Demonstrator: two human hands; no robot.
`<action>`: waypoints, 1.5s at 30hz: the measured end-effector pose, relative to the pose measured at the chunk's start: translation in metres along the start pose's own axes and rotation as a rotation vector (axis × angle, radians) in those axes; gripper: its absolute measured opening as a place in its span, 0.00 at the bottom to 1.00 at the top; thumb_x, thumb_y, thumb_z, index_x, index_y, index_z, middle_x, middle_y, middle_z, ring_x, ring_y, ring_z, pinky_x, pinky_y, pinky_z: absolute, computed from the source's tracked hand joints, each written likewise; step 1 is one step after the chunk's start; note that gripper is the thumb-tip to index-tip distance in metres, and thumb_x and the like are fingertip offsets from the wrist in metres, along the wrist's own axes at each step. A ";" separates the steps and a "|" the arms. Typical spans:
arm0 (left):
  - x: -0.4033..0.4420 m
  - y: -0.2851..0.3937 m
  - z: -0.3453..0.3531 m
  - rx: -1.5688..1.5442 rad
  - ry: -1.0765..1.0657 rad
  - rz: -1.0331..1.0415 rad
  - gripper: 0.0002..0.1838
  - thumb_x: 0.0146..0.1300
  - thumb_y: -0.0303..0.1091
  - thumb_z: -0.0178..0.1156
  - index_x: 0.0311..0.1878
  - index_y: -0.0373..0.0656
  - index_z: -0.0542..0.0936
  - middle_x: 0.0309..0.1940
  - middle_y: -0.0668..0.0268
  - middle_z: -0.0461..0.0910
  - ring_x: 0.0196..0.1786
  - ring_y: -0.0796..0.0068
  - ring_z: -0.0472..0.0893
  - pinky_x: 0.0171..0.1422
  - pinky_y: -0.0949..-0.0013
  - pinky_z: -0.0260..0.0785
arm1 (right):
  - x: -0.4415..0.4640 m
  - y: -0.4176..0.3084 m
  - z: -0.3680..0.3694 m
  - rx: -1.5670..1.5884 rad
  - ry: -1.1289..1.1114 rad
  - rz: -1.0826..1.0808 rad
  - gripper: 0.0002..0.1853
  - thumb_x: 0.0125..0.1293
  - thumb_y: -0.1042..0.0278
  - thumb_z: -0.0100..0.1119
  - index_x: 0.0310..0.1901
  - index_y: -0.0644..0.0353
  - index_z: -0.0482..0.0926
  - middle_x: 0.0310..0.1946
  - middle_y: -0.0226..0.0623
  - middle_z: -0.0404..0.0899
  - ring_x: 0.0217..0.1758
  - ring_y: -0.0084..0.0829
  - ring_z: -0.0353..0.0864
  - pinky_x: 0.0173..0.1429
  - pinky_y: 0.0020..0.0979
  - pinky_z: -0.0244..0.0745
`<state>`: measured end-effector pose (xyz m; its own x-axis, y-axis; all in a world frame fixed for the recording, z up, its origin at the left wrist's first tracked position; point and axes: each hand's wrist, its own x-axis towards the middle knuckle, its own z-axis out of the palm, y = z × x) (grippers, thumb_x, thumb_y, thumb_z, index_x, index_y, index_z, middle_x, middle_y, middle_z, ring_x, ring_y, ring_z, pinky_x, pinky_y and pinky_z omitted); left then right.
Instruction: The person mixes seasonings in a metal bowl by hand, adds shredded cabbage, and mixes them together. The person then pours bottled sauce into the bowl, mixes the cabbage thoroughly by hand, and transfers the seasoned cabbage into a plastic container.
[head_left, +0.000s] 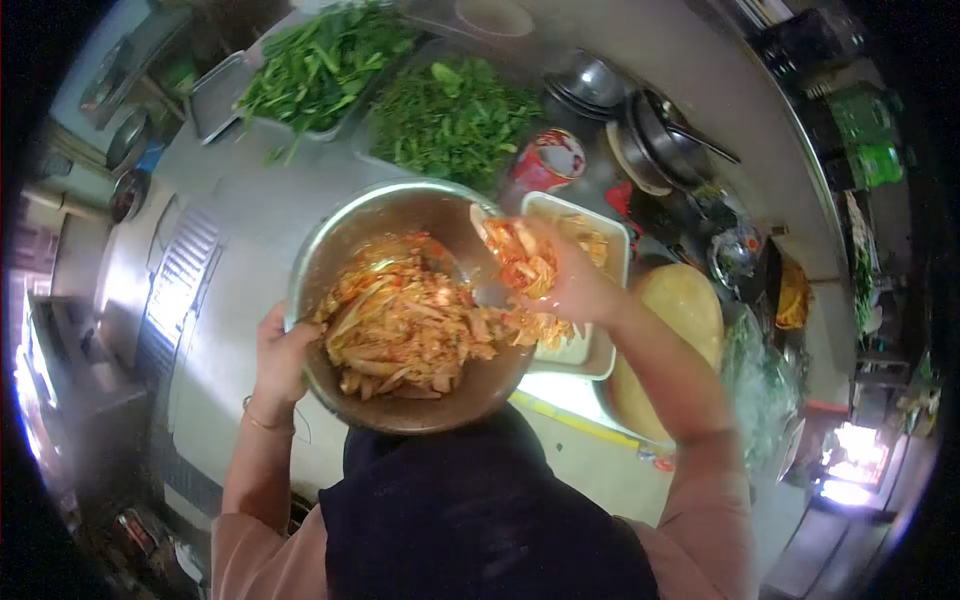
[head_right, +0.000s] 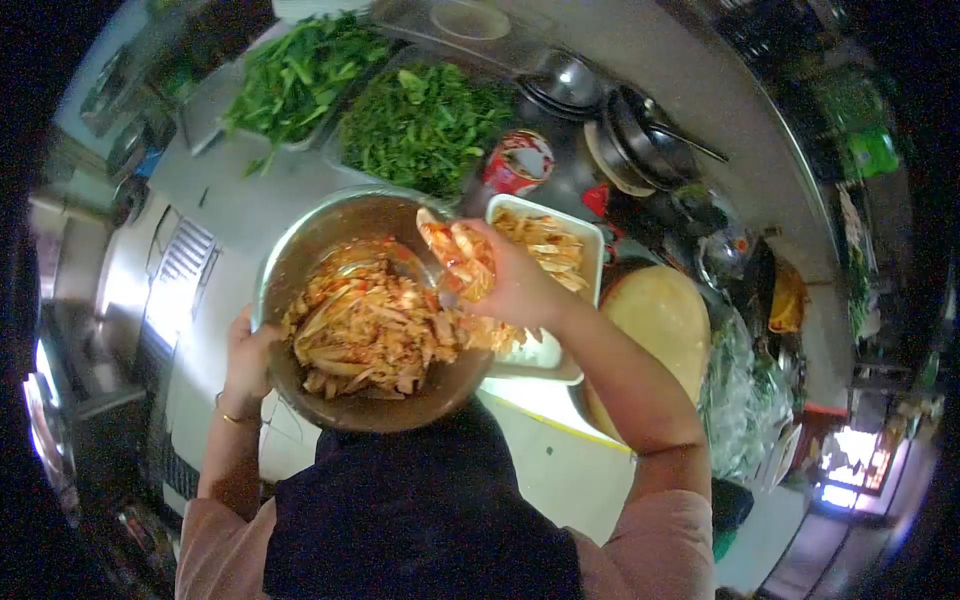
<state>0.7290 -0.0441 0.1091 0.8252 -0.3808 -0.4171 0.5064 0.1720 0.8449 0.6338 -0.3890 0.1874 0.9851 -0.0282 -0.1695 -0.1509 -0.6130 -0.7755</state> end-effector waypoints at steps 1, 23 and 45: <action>0.001 -0.002 -0.003 0.010 0.008 -0.005 0.17 0.55 0.15 0.52 0.48 0.34 0.79 0.42 0.62 0.82 0.42 0.74 0.81 0.49 0.69 0.74 | -0.004 0.006 -0.012 0.032 0.015 -0.033 0.46 0.46 0.70 0.76 0.68 0.59 0.61 0.55 0.41 0.77 0.58 0.31 0.77 0.64 0.32 0.70; -0.013 0.004 0.023 0.079 0.189 0.009 0.19 0.59 0.18 0.50 0.55 0.33 0.75 0.45 0.61 0.81 0.43 0.71 0.81 0.47 0.69 0.76 | -0.035 0.185 0.000 -0.774 0.224 0.057 0.44 0.52 0.45 0.62 0.72 0.45 0.61 0.75 0.45 0.51 0.77 0.52 0.50 0.79 0.53 0.38; -0.014 0.008 0.025 0.098 0.146 -0.019 0.23 0.58 0.19 0.48 0.59 0.34 0.72 0.47 0.60 0.79 0.46 0.69 0.80 0.48 0.69 0.76 | -0.072 0.181 0.029 -0.822 0.531 -0.065 0.21 0.57 0.60 0.62 0.54 0.52 0.79 0.55 0.31 0.76 0.54 0.38 0.76 0.55 0.43 0.75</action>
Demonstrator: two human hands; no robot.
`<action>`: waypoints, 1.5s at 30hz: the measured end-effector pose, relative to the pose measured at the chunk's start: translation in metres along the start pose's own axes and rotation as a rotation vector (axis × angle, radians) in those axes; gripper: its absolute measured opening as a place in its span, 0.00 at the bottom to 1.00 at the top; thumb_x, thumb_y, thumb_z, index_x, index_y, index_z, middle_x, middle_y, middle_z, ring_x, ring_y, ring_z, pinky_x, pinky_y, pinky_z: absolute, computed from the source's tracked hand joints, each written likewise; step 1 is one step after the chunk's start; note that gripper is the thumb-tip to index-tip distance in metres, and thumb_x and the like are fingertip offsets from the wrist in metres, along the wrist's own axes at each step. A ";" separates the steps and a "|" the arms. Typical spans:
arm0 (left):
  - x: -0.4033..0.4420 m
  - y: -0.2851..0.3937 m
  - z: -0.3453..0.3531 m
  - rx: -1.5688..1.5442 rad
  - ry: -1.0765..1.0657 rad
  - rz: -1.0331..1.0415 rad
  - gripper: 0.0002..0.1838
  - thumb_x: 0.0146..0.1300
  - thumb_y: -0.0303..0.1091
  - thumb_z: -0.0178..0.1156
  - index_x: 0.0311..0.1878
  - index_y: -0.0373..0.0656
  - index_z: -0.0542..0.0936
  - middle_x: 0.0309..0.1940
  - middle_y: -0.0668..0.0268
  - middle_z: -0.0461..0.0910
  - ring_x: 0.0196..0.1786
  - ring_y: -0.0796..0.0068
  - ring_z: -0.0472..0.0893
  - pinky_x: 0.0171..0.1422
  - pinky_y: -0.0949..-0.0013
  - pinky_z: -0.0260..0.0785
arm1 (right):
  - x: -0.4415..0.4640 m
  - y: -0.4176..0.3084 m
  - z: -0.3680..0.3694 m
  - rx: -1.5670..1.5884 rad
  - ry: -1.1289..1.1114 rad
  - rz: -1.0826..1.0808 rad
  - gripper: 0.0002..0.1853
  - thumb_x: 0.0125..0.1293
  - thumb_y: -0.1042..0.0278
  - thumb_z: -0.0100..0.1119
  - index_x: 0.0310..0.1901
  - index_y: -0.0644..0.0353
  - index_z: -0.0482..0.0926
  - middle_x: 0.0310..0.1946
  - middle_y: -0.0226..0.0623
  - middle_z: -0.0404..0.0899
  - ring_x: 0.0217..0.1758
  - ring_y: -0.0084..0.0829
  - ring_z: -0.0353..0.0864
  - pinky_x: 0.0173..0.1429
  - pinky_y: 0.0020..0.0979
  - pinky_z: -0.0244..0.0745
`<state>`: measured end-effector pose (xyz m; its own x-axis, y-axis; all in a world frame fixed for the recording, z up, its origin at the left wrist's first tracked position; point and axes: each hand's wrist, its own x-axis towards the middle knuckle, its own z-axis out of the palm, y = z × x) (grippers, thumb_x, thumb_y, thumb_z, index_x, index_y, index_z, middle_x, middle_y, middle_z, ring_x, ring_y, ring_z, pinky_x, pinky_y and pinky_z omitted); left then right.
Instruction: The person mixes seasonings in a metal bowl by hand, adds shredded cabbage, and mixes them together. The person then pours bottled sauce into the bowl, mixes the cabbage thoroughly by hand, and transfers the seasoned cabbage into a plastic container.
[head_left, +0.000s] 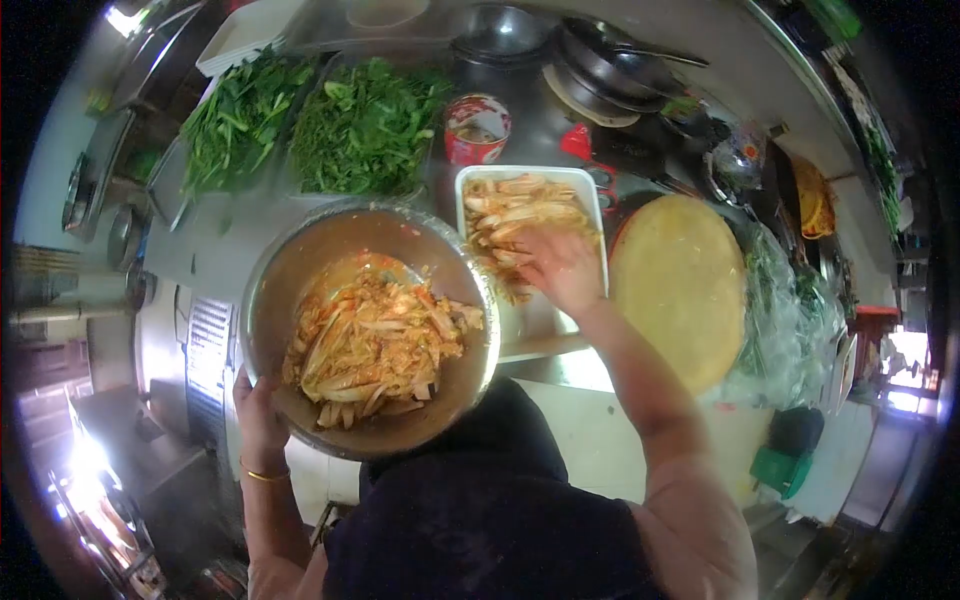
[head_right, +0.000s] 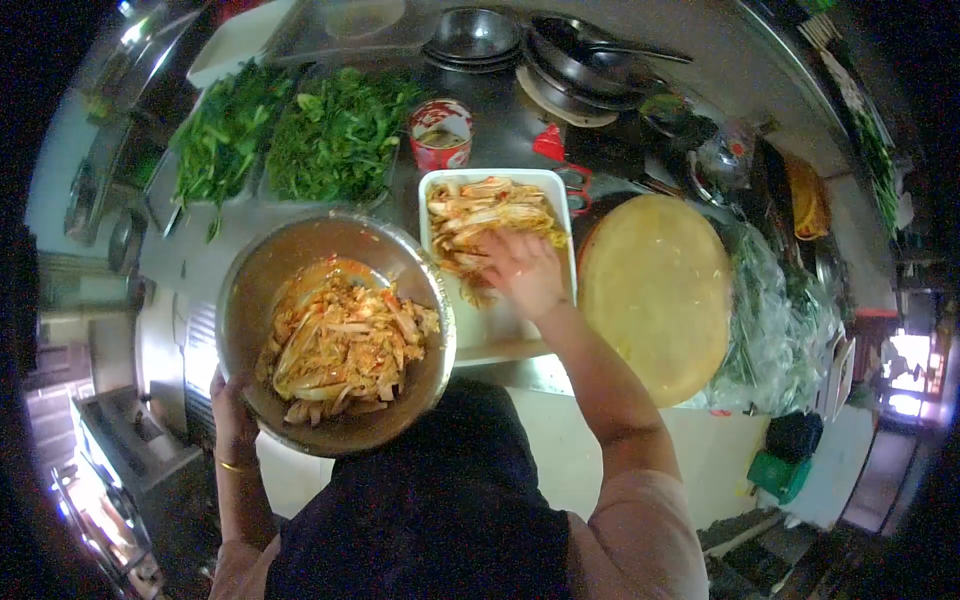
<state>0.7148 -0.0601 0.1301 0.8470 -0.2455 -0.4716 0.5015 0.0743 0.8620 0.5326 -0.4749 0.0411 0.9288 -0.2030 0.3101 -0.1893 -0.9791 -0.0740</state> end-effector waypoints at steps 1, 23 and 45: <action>-0.001 -0.001 0.001 0.004 0.009 -0.013 0.22 0.58 0.20 0.48 0.58 0.35 0.72 0.45 0.60 0.79 0.45 0.70 0.80 0.46 0.69 0.76 | 0.005 -0.004 -0.009 -0.071 -0.003 0.034 0.23 0.57 0.59 0.62 0.56 0.52 0.78 0.57 0.33 0.75 0.56 0.40 0.75 0.57 0.44 0.73; -0.005 -0.006 -0.023 -0.070 -0.149 0.080 0.04 0.66 0.24 0.56 0.42 0.37 0.77 0.32 0.71 0.79 0.33 0.84 0.76 0.38 0.76 0.69 | 0.103 -0.291 0.041 0.275 -0.405 -0.318 0.42 0.55 0.63 0.61 0.72 0.58 0.56 0.62 0.54 0.68 0.67 0.47 0.66 0.70 0.51 0.59; 0.026 0.014 -0.017 -0.076 -0.247 -0.009 0.08 0.69 0.28 0.56 0.48 0.38 0.78 0.35 0.70 0.80 0.37 0.82 0.78 0.40 0.76 0.72 | 0.088 -0.143 -0.096 1.365 -0.066 0.427 0.37 0.53 0.84 0.62 0.66 0.68 0.58 0.55 0.43 0.74 0.55 0.32 0.78 0.59 0.32 0.75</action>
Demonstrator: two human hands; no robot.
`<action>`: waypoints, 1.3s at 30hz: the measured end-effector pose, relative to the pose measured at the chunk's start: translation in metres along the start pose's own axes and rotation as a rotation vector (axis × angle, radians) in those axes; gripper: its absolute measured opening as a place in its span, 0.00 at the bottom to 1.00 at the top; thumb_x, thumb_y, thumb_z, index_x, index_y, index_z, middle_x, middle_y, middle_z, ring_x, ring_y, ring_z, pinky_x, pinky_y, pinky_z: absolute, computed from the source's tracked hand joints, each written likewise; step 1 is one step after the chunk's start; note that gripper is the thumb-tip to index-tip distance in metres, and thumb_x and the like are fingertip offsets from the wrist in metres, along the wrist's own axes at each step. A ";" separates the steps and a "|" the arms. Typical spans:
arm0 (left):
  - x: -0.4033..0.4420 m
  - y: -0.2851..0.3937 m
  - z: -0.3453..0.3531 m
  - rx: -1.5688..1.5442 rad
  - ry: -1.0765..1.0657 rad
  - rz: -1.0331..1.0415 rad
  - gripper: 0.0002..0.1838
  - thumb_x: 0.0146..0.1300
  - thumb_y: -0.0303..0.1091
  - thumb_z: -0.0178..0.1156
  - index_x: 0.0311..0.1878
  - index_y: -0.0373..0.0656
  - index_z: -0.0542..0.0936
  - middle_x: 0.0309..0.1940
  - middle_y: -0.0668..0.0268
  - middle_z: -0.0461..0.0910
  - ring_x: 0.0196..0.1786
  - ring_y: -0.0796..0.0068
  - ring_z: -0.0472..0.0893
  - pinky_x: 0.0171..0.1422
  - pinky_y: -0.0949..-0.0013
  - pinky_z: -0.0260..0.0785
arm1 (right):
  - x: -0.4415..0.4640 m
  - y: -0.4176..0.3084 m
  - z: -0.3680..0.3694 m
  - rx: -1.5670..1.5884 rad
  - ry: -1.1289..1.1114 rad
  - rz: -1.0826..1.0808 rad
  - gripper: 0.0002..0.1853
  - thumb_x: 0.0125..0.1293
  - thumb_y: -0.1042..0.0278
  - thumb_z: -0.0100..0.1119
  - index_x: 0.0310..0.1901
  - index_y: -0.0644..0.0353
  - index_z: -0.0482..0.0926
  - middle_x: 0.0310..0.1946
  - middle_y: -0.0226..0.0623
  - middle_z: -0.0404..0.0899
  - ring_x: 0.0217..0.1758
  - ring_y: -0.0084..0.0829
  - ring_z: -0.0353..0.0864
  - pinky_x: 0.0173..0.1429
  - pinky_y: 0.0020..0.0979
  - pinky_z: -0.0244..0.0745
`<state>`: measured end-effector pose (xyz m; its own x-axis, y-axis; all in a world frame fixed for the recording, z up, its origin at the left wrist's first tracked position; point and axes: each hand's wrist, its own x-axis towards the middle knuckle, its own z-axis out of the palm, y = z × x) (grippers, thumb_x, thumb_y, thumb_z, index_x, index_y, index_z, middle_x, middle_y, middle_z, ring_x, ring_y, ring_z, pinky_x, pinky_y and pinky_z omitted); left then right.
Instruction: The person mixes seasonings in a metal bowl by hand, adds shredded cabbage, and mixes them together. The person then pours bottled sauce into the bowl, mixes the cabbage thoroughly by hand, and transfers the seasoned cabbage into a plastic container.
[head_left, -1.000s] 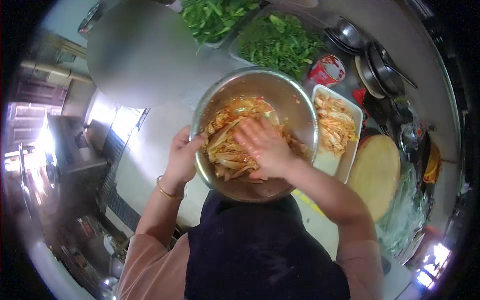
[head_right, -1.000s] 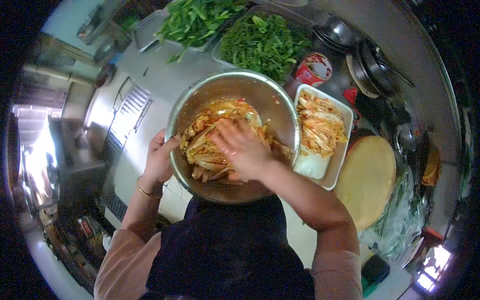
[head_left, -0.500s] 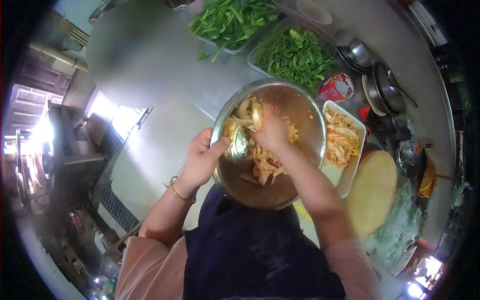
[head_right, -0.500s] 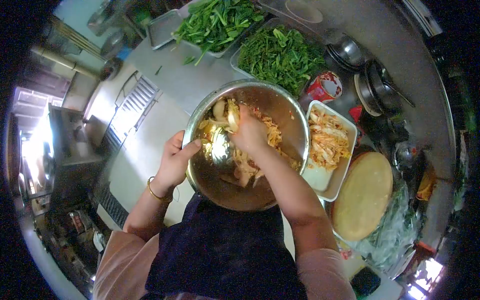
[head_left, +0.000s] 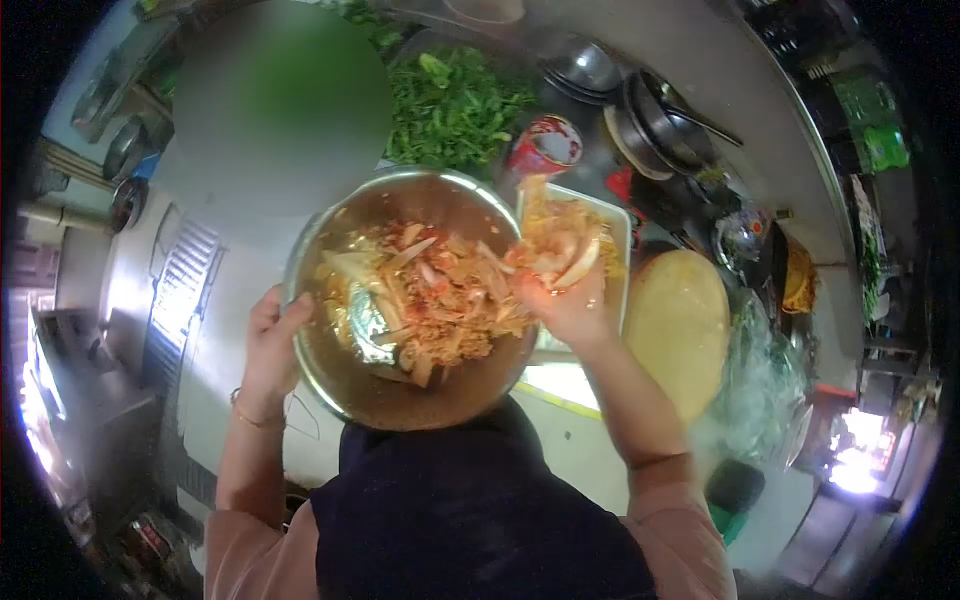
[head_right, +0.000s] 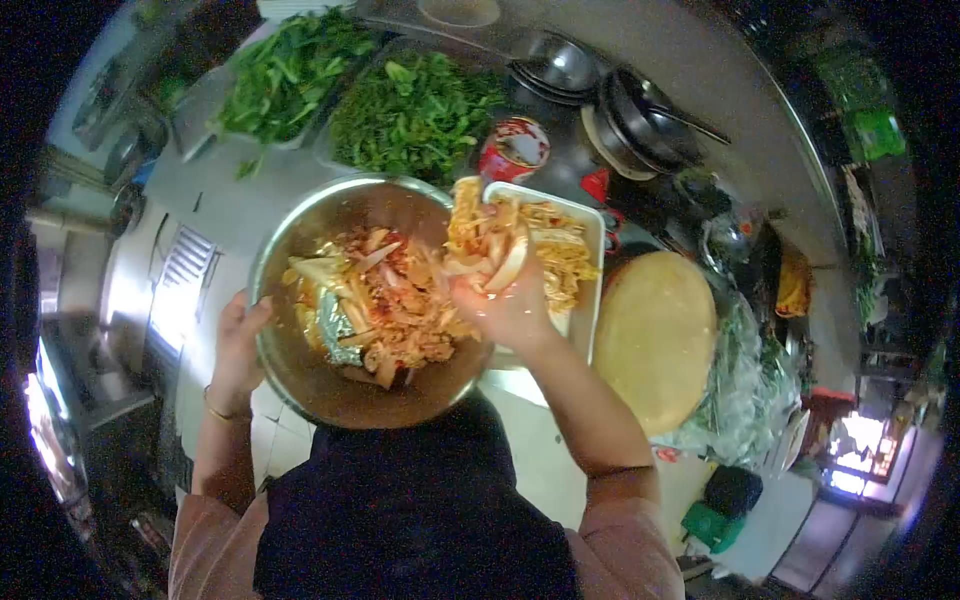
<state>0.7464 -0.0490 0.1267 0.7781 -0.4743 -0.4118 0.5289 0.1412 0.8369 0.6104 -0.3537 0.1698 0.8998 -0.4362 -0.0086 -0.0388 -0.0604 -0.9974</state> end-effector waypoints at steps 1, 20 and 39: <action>0.000 0.001 0.001 0.006 0.013 -0.003 0.07 0.69 0.28 0.56 0.48 0.38 0.78 0.35 0.70 0.79 0.37 0.82 0.78 0.40 0.76 0.72 | 0.000 -0.013 -0.016 0.002 -0.007 0.015 0.38 0.53 0.84 0.62 0.66 0.68 0.57 0.56 0.43 0.74 0.56 0.31 0.78 0.60 0.33 0.74; -0.007 0.002 0.014 0.167 0.237 -0.010 0.17 0.69 0.28 0.54 0.59 0.37 0.74 0.50 0.62 0.80 0.50 0.71 0.79 0.55 0.67 0.73 | 0.029 0.098 -0.151 -1.351 -0.261 -0.180 0.59 0.40 0.39 0.75 0.74 0.46 0.55 0.75 0.44 0.50 0.78 0.48 0.48 0.79 0.54 0.38; -0.021 0.000 0.024 0.174 0.244 0.000 0.21 0.69 0.31 0.53 0.62 0.35 0.70 0.53 0.57 0.77 0.52 0.65 0.79 0.56 0.63 0.73 | 0.013 0.168 -0.146 -0.907 0.449 -0.044 0.43 0.56 0.40 0.63 0.66 0.63 0.67 0.67 0.63 0.60 0.72 0.60 0.56 0.74 0.53 0.52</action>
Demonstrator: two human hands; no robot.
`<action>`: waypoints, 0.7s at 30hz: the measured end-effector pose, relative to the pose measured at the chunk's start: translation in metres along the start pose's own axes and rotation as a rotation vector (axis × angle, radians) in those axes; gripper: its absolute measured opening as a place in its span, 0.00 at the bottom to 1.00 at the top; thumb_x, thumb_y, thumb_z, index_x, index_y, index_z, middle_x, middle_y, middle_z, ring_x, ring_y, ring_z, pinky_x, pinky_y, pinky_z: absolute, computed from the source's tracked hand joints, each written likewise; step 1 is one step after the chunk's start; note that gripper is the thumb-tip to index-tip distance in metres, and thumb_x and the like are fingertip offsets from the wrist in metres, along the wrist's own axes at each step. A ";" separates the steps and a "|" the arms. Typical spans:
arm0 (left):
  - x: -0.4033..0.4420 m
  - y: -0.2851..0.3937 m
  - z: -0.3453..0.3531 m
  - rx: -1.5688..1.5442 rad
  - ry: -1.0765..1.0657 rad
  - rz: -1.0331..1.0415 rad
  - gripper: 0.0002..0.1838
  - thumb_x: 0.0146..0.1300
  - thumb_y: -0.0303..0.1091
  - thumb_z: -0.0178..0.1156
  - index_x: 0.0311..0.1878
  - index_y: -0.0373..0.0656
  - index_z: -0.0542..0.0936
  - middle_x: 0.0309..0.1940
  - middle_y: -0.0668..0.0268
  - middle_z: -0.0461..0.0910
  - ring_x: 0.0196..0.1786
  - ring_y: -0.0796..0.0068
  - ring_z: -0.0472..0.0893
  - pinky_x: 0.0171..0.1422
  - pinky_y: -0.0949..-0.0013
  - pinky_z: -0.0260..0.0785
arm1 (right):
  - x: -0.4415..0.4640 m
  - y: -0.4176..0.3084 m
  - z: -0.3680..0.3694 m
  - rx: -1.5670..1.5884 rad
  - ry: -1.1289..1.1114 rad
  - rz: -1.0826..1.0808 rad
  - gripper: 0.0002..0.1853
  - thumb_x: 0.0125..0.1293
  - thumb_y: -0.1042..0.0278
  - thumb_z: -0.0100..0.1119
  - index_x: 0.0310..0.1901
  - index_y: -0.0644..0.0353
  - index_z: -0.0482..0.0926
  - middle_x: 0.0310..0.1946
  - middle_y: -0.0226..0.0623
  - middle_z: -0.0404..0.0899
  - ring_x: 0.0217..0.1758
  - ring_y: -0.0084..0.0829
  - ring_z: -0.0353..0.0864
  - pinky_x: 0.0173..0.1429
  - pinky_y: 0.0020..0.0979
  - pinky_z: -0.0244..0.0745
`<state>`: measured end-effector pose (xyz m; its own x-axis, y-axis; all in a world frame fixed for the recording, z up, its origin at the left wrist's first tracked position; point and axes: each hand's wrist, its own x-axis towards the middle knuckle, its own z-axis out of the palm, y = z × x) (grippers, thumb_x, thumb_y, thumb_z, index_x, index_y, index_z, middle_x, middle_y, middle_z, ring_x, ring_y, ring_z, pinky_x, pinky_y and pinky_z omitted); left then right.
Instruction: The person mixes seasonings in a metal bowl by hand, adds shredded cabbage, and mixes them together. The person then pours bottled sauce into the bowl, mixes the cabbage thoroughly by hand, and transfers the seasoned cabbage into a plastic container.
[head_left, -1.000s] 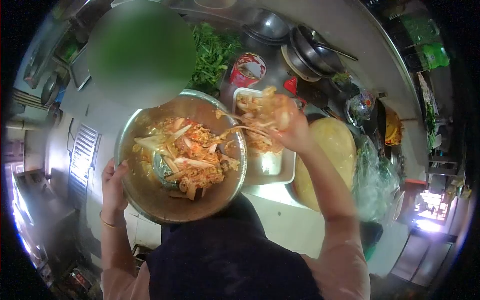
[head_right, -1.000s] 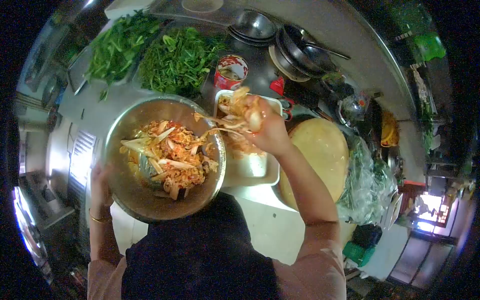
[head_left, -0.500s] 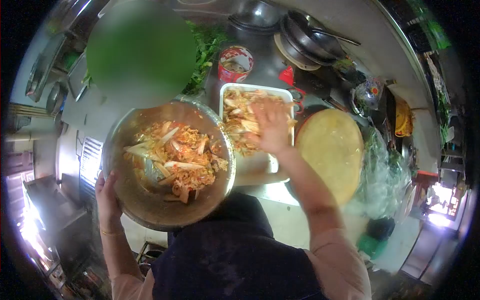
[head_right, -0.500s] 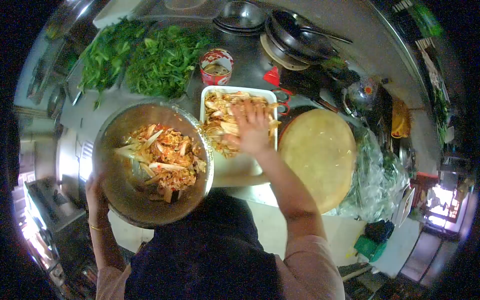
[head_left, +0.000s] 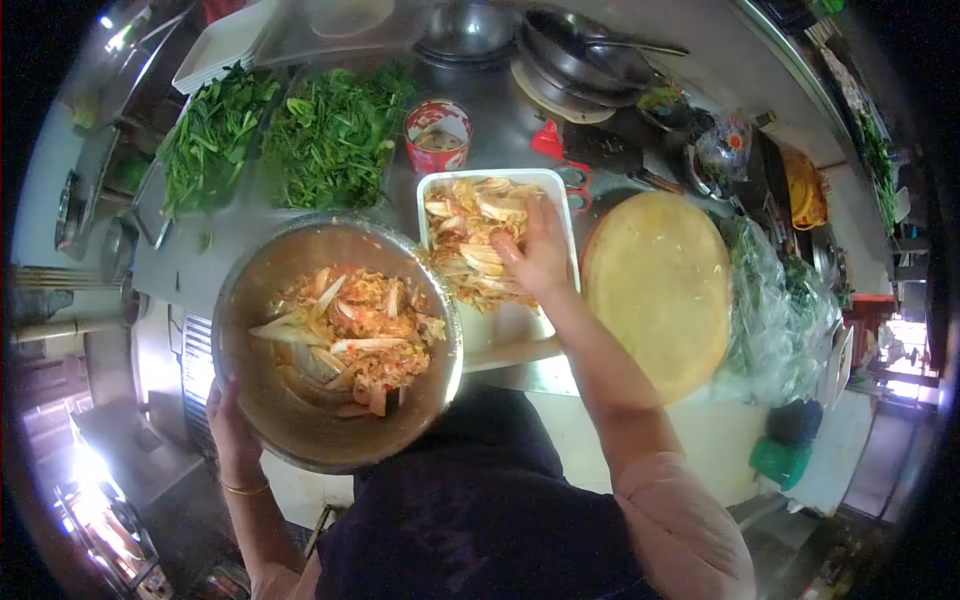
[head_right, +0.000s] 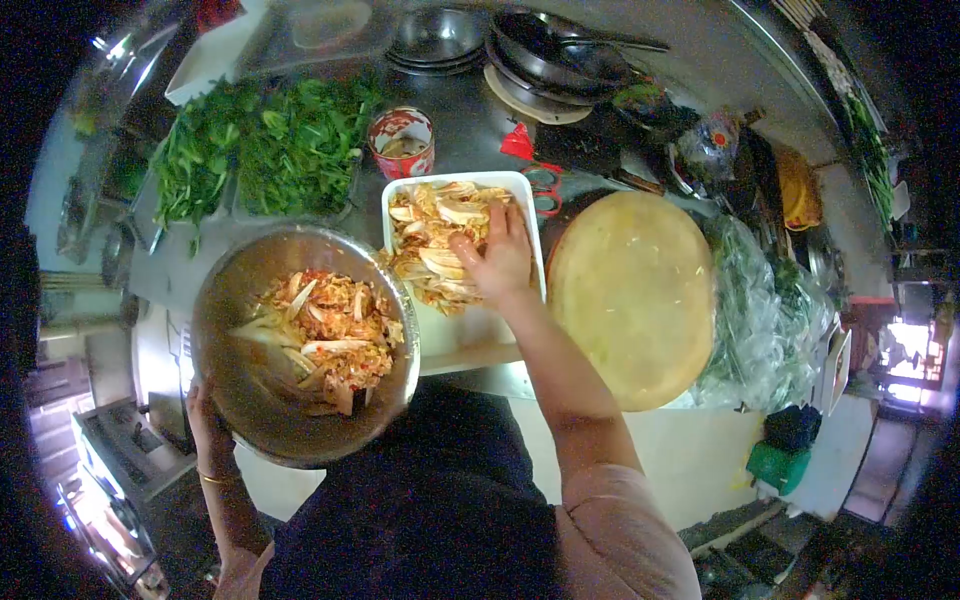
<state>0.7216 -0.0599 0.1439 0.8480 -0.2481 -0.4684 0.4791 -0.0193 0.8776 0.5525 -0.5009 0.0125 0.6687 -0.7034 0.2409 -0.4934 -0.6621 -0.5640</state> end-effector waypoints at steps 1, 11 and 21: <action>0.001 -0.004 -0.004 0.010 0.002 0.008 0.21 0.69 0.31 0.53 0.62 0.35 0.70 0.52 0.58 0.77 0.52 0.65 0.79 0.56 0.63 0.73 | -0.001 -0.002 -0.004 -0.093 0.024 -0.057 0.42 0.56 0.40 0.64 0.66 0.61 0.67 0.67 0.62 0.60 0.72 0.59 0.56 0.74 0.54 0.52; -0.003 -0.017 -0.015 -0.048 0.023 0.008 0.20 0.70 0.29 0.53 0.63 0.37 0.71 0.53 0.59 0.78 0.53 0.66 0.79 0.56 0.63 0.73 | -0.010 -0.053 0.016 -0.229 -0.294 -0.678 0.14 0.59 0.62 0.56 0.46 0.50 0.85 0.61 0.30 0.73 0.71 0.33 0.62 0.79 0.51 0.44; 0.001 -0.018 -0.004 0.013 0.108 -0.002 0.19 0.69 0.31 0.54 0.61 0.35 0.72 0.51 0.58 0.78 0.51 0.64 0.80 0.55 0.63 0.74 | -0.013 -0.046 0.005 -0.233 -0.258 -0.785 0.16 0.57 0.59 0.59 0.46 0.51 0.85 0.58 0.30 0.76 0.70 0.34 0.65 0.79 0.50 0.44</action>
<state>0.7147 -0.0564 0.1273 0.8669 -0.1427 -0.4776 0.4783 -0.0320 0.8776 0.5691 -0.4603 0.0311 0.9559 0.0422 0.2907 0.0819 -0.9887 -0.1258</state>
